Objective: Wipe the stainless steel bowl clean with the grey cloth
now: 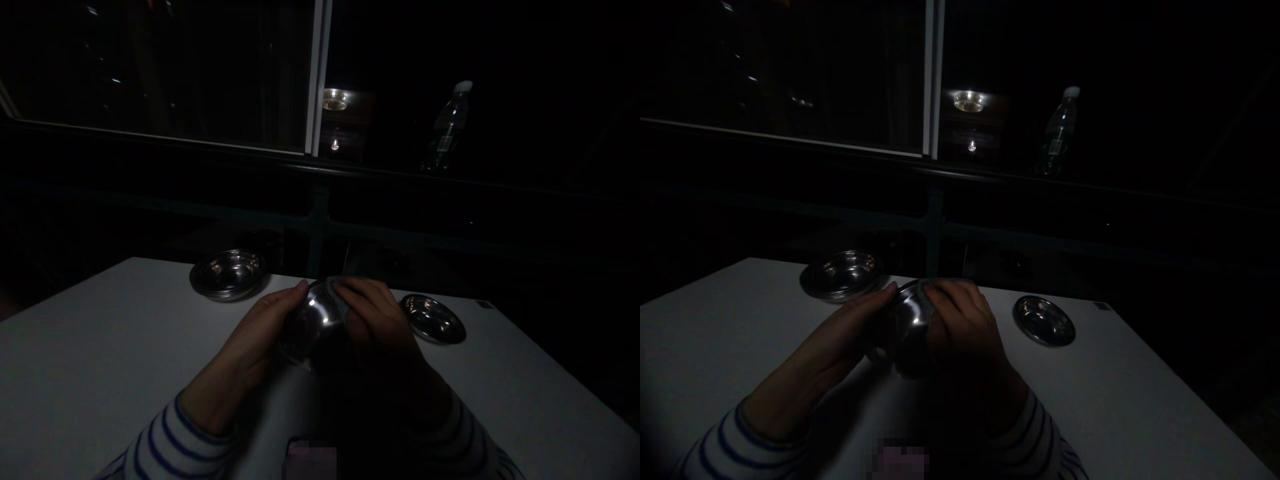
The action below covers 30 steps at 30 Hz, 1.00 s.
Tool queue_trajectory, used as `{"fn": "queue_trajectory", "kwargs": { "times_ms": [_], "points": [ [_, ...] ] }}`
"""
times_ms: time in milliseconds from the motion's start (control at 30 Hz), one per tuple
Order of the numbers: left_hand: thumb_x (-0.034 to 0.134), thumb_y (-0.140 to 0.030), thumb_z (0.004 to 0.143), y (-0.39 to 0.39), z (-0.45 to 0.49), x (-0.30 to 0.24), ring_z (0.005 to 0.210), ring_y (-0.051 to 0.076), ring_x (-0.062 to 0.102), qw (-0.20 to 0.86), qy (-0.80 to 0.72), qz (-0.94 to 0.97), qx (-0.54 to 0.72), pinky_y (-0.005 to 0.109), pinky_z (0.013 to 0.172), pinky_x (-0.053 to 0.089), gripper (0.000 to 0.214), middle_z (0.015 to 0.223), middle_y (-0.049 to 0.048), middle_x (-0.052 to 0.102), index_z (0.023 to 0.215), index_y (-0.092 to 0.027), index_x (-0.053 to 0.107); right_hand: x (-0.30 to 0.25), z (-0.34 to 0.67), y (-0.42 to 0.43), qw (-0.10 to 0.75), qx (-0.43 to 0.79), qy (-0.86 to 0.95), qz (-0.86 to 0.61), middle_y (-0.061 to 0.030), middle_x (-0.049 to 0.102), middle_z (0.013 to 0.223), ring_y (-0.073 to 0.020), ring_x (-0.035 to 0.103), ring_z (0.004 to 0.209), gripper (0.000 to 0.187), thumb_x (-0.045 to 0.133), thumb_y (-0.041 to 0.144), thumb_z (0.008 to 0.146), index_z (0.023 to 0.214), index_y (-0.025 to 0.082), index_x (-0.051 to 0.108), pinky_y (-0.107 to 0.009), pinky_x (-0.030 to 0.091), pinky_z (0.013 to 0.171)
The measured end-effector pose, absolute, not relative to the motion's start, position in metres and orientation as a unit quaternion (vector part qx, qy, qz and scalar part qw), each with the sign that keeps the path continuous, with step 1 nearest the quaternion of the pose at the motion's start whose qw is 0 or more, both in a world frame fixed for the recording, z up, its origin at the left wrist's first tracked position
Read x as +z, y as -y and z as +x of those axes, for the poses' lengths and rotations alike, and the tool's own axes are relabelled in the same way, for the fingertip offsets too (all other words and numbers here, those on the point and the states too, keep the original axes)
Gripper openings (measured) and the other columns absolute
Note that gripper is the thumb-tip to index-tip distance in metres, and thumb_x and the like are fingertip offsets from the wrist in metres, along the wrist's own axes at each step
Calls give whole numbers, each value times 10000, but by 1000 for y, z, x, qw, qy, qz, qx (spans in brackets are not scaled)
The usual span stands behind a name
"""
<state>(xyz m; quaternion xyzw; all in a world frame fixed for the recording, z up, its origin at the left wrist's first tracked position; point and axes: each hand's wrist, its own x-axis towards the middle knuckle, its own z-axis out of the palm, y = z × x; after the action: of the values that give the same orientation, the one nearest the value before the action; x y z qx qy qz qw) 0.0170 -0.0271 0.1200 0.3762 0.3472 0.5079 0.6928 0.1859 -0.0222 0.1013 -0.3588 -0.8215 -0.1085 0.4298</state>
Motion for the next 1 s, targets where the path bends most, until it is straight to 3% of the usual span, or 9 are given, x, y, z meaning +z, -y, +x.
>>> {"fn": "queue_trajectory", "kwargs": {
  "times_ms": [233,400,533,667,833,1000],
  "points": [
    [588,-261,773,28,10,122,637,111,599,686,-334,433,479,199,611,444,148,688,25,670,767,-144,678,103,188,21,425,-156,822,-344,-112,576,1142,-222,466,1040,339,384,202,854,1108,102,584,-393,414,882],
    [633,-277,733,24,13,117,506,67,535,660,-361,404,520,162,502,397,180,559,-14,615,622,-135,645,97,173,28,382,-222,831,-339,-78,605,1123,-233,483,979,329,409,285,852,1095,149,585,-386,394,783],
    [669,-351,689,23,16,114,505,78,552,644,-384,355,558,175,484,404,212,562,-22,618,623,-152,644,93,159,37,342,-248,853,-307,-39,608,1141,-224,478,1009,332,404,307,850,1113,178,559,-392,348,752],
    [690,-398,654,22,17,114,473,74,534,609,-402,357,583,176,462,392,256,530,-25,603,609,-151,640,95,161,36,376,-235,839,-316,-30,601,1149,-222,487,993,314,427,302,844,1103,198,570,-386,366,759],
    [695,-405,646,20,13,116,539,97,579,588,-418,348,599,195,517,429,246,615,-5,656,672,-162,669,99,181,21,446,-162,800,-368,-100,589,1102,-216,500,1000,315,404,232,859,1082,130,602,-355,429,834],
    [692,-421,640,19,12,116,583,124,606,592,-419,338,600,220,540,447,267,664,14,678,711,-164,681,100,189,15,488,-102,767,-403,-108,594,1047,-185,525,967,315,394,169,854,1081,108,605,-325,441,845]
  ]
}}
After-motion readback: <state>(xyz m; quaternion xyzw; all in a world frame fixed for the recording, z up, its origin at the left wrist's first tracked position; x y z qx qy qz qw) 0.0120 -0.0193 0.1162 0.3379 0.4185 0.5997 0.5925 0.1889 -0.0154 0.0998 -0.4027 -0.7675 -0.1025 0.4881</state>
